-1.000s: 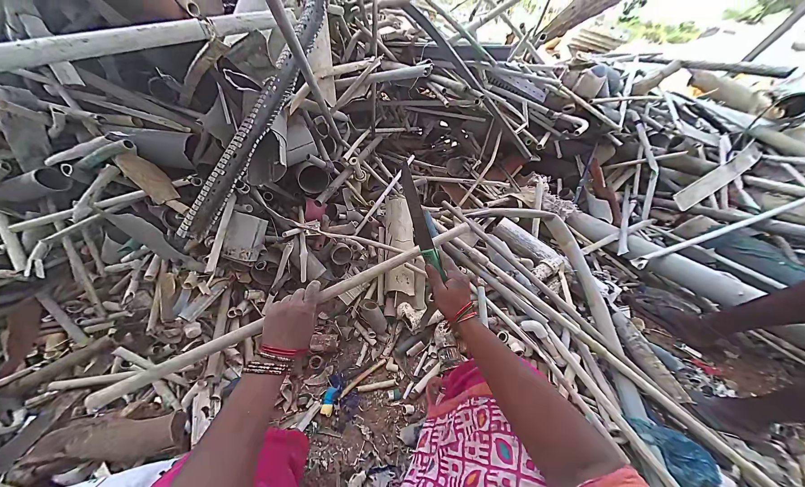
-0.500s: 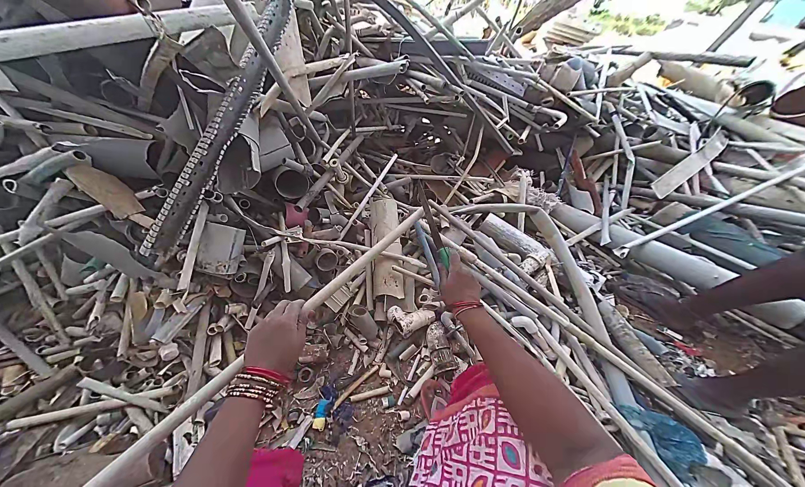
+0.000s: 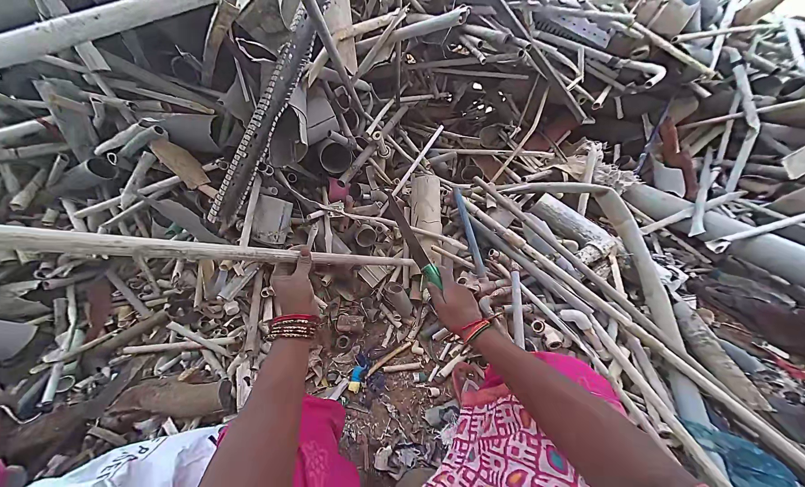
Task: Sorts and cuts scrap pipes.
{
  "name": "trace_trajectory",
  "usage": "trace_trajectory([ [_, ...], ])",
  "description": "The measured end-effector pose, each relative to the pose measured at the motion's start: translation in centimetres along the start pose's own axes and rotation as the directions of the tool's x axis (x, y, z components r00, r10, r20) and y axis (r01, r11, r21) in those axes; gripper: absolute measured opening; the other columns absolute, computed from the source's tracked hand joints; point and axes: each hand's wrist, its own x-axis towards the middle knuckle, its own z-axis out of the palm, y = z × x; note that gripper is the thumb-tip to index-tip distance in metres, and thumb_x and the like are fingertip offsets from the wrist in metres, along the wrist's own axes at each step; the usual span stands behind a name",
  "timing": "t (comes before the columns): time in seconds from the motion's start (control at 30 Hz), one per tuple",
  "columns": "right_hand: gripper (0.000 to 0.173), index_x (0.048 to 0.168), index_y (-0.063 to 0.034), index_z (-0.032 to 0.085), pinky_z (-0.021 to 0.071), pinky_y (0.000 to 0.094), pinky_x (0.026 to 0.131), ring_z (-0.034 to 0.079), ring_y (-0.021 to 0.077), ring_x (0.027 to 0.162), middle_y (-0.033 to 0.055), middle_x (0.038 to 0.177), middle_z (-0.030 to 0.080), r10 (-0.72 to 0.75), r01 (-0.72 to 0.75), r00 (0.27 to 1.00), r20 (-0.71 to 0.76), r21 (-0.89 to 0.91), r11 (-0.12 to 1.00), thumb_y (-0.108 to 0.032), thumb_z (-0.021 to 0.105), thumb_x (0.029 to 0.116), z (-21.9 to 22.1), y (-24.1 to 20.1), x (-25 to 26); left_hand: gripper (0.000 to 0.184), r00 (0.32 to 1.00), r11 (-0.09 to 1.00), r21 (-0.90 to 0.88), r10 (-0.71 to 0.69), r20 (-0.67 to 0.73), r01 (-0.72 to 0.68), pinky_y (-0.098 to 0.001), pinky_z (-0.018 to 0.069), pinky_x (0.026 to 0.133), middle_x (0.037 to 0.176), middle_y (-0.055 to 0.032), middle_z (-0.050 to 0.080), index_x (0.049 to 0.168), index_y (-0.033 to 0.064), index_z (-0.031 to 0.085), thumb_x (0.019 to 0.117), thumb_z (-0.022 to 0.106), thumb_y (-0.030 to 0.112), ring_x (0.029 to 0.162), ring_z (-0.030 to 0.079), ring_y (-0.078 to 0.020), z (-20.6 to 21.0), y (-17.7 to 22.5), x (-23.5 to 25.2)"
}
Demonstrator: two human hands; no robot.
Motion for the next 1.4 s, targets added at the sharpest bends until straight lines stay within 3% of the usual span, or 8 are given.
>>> trace_trajectory([
  [0.2, 0.047, 0.151, -0.0051, 0.051, 0.0557, 0.0549, 0.071, 0.072, 0.0450, 0.084, 0.0286, 0.109, 0.070, -0.433, 0.351, 0.885, -0.169, -0.366, 0.862, -0.023, 0.045, 0.1076, 3.3, -0.8, -0.9, 0.025, 0.918, 0.860, -0.362, -0.395, -0.026, 0.360, -0.0291, 0.0597, 0.076, 0.096, -0.0119, 0.068, 0.122, -0.0008, 0.052, 0.1095, 0.046, 0.020, 0.081, 0.071, -0.0168, 1.5, 1.3, -3.5],
  [0.37, 0.052, 0.159, -0.0092, 0.032, 0.0513, 0.0579, 0.095, 0.067, 0.0438, 0.114, 0.0261, 0.122, 0.067, 0.116, -0.151, 0.981, -0.156, -0.239, 0.959, -0.032, 0.039, 0.1125, -1.9, 0.0, 2.9, 0.017, 0.896, 0.810, -0.431, -0.445, -0.009, 0.398, -0.0223, 0.0606, 0.068, 0.092, -0.0074, 0.068, 0.118, 0.0035, 0.051, 0.1095, 0.046, 0.017, 0.075, 0.071, -0.0110, 0.7, 1.9, -4.4],
  [0.53, 0.052, 0.158, -0.0095, 0.039, 0.0537, 0.0588, 0.082, 0.070, 0.0465, 0.099, 0.0281, 0.114, 0.068, -0.332, 0.340, 0.939, 0.086, -0.351, 0.872, -0.031, 0.038, 0.1114, 2.1, -2.1, -0.5, 0.030, 0.919, 0.878, -0.320, -0.390, -0.050, 0.355, -0.0276, 0.0597, 0.074, 0.101, -0.0152, 0.065, 0.130, -0.0039, 0.047, 0.1080, 0.051, 0.016, 0.082, 0.070, -0.0167, 1.3, 0.6, -5.0],
  [0.7, 0.052, 0.156, -0.0060, 0.036, 0.0476, 0.0578, 0.102, 0.062, 0.0418, 0.123, 0.0268, 0.130, 0.064, 0.143, -0.143, 0.990, -0.015, -0.176, 0.974, -0.035, 0.035, 0.1131, -1.9, 1.3, 4.3, 0.020, 0.927, 0.884, -0.295, -0.375, 0.012, 0.362, -0.0263, 0.0607, 0.074, 0.098, -0.0120, 0.066, 0.125, -0.0009, 0.047, 0.1093, 0.046, 0.013, 0.080, 0.072, -0.0154, 0.6, 1.2, -5.6],
  [0.87, 0.053, 0.156, -0.0055, 0.041, 0.0517, 0.0623, 0.086, 0.069, 0.0479, 0.102, 0.0285, 0.110, 0.069, -0.372, 0.401, 0.915, 0.155, -0.257, 0.879, -0.034, 0.040, 0.1111, 1.5, -1.5, -0.2, 0.019, 0.942, 0.893, -0.309, -0.336, 0.024, 0.326, -0.0262, 0.0607, 0.073, 0.098, -0.0115, 0.061, 0.121, -0.0027, 0.047, 0.1022, 0.048, -0.006, 0.077, 0.068, -0.0146, 1.0, 0.8, -5.7],
  [1.03, 0.053, 0.157, -0.0062, 0.034, 0.0470, 0.0569, 0.104, 0.062, 0.0407, 0.125, 0.0258, 0.132, 0.063, 0.165, -0.169, 0.986, -0.035, -0.175, 0.970, -0.037, 0.034, 0.1133, -2.5, 1.5, 4.1, 0.017, 0.937, 0.839, -0.432, -0.347, 0.042, 0.330, -0.0258, 0.0620, 0.073, 0.095, -0.0085, 0.067, 0.118, 0.0006, 0.049, 0.1036, 0.042, -0.006, 0.077, 0.072, -0.0142, 0.2, 1.3, -5.4],
  [1.2, 0.052, 0.153, -0.0031, 0.045, 0.0528, 0.0612, 0.082, 0.070, 0.0471, 0.097, 0.0275, 0.106, 0.071, -0.404, 0.408, 0.912, 0.070, -0.256, 0.877, -0.032, 0.043, 0.1098, 1.8, -1.2, -0.5, 0.017, 0.955, 0.869, -0.403, -0.295, 0.045, 0.287, -0.0252, 0.0619, 0.070, 0.089, -0.0077, 0.065, 0.111, -0.0001, 0.050, 0.1006, 0.044, -0.012, 0.072, 0.070, -0.0132, 1.3, 0.4, -5.7],
  [1.4, 0.055, 0.158, -0.0056, 0.031, 0.0455, 0.0553, 0.106, 0.060, 0.0402, 0.127, 0.0260, 0.134, 0.062, 0.165, -0.169, 0.986, -0.039, -0.131, 0.977, -0.037, 0.033, 0.1135, -3.1, 1.8, 3.8, 0.020, 0.961, 0.831, -0.485, -0.258, 0.103, 0.274, -0.0290, 0.0629, 0.076, 0.093, -0.0075, 0.070, 0.110, 0.0022, 0.051, 0.1011, 0.039, -0.012, 0.081, 0.073, -0.0154, 0.1, 0.8, -4.9],
])
